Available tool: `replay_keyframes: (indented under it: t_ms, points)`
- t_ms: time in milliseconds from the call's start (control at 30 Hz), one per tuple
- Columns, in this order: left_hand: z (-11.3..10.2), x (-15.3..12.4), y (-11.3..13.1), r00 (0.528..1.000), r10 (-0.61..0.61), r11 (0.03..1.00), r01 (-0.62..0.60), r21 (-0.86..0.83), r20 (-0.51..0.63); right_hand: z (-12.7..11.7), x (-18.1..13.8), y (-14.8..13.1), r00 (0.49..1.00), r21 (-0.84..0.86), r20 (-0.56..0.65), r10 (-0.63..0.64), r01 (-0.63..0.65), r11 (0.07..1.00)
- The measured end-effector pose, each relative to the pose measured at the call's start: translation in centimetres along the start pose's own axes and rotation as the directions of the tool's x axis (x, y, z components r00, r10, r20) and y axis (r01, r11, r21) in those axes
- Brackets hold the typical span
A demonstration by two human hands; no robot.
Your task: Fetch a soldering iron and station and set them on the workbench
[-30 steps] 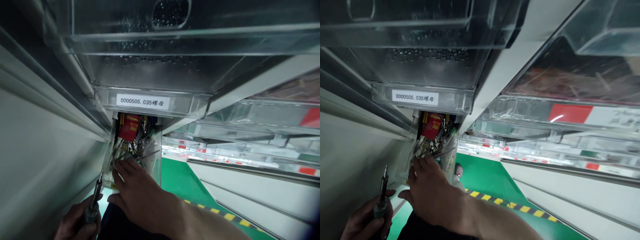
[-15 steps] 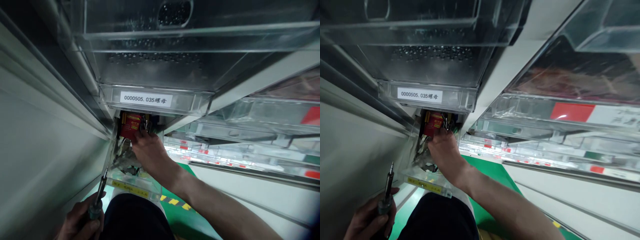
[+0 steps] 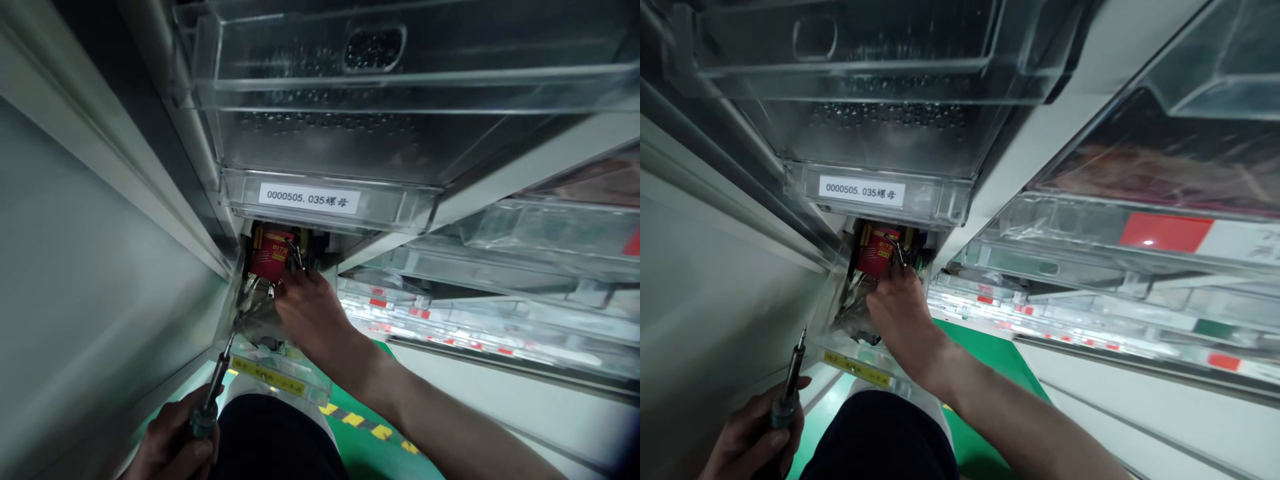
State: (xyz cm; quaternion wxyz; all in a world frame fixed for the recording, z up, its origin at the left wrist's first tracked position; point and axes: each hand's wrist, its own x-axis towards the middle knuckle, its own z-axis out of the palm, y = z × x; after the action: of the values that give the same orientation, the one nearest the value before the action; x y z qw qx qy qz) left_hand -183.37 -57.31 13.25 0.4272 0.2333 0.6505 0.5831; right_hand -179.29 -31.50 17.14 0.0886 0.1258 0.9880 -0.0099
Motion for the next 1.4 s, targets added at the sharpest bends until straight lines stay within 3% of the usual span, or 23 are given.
replay_keyframes:
  t_ms: [167,333,500,833,1067,1400]
  points:
    - [0.3,0.2,-0.1,0.999,-0.032,0.999,0.032,-0.018,0.003,0.1,0.5,0.4,0.999,0.025,0.037,0.003,-0.004,1.000]
    - [0.5,0.1,-0.3,1.000,-0.020,0.998,0.020,-0.053,-0.002,-0.5,0.8,0.5,0.994,0.041,0.075,-0.076,0.073,0.996]
    - [0.4,0.0,-0.4,1.000,-0.015,0.998,0.015,-0.058,0.001,-0.6,0.7,0.3,0.995,0.022,0.081,-0.055,0.053,0.998]
    - [0.5,0.3,-0.1,0.999,-0.049,0.998,0.050,-0.035,0.006,0.0,-0.8,-0.7,0.998,0.021,-0.021,-0.056,0.056,0.998]
    - [0.3,0.3,0.0,1.000,-0.015,1.000,0.015,-0.027,0.022,-1.7,0.8,0.4,0.987,0.096,0.136,0.091,-0.104,0.990]
    - [0.0,-0.2,0.0,0.995,0.087,0.996,-0.086,-0.016,0.055,-2.5,3.3,-0.3,0.963,-0.033,0.268,0.011,-0.003,0.999]
